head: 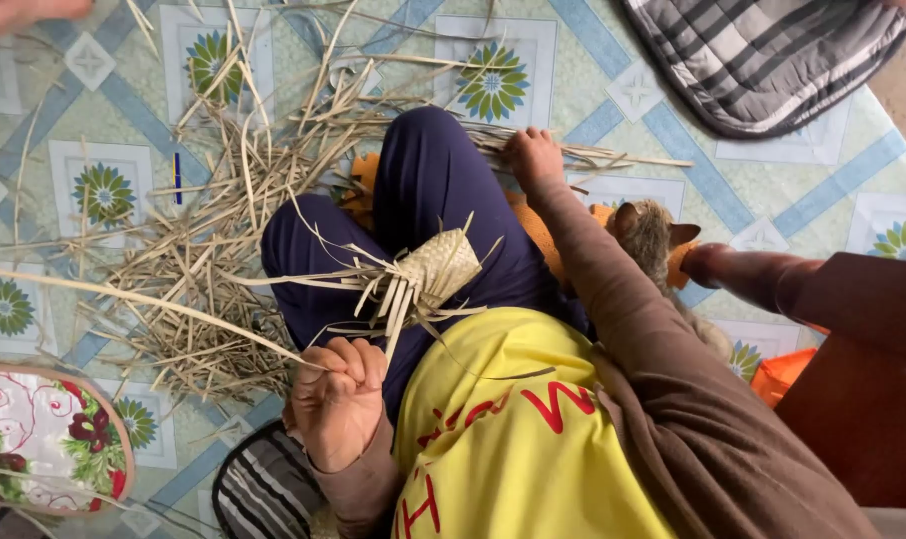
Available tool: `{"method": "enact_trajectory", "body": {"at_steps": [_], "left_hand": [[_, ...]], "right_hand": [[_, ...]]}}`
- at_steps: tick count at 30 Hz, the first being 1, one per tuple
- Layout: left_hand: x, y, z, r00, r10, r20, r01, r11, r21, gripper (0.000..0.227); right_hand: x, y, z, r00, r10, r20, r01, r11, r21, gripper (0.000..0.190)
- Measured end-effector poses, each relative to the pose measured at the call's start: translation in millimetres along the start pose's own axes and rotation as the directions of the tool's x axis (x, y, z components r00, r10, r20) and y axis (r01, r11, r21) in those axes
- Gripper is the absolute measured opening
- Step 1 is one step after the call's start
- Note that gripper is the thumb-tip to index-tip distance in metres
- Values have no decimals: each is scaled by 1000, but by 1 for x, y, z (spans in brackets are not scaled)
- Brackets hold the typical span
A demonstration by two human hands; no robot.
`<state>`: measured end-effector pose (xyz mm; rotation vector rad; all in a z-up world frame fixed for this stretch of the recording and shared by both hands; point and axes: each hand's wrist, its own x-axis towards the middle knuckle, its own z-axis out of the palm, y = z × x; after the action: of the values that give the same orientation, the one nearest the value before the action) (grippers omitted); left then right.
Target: Weaving a base for a basket or similar item using dried plant fibers
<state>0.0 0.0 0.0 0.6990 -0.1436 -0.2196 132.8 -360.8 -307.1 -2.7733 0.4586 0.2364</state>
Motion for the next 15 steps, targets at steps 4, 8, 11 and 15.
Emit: {"method": "enact_trajectory", "body": {"at_steps": [4, 8, 11, 15], "left_hand": [[-8, 2, -13, 999, 32, -11, -32, 999, -8, 13], [-10, 8, -16, 996, 67, -52, -66, 997, 28, 14], [-15, 12, -20, 995, 99, -21, -98, 994, 45, 17], [-30, 1, -47, 985, 172, -27, -169, 981, 92, 25]], "right_hand": [[-19, 5, 1, 993, 102, -65, -98, 993, 60, 14], [-8, 7, 50, 867, -460, -190, 375, 855, -357, 49], [7, 11, 80, 692, -716, -94, 642, 670, -374, 58], [-17, -31, 26, 671, -741, -38, 711, 657, -251, 63]]}}
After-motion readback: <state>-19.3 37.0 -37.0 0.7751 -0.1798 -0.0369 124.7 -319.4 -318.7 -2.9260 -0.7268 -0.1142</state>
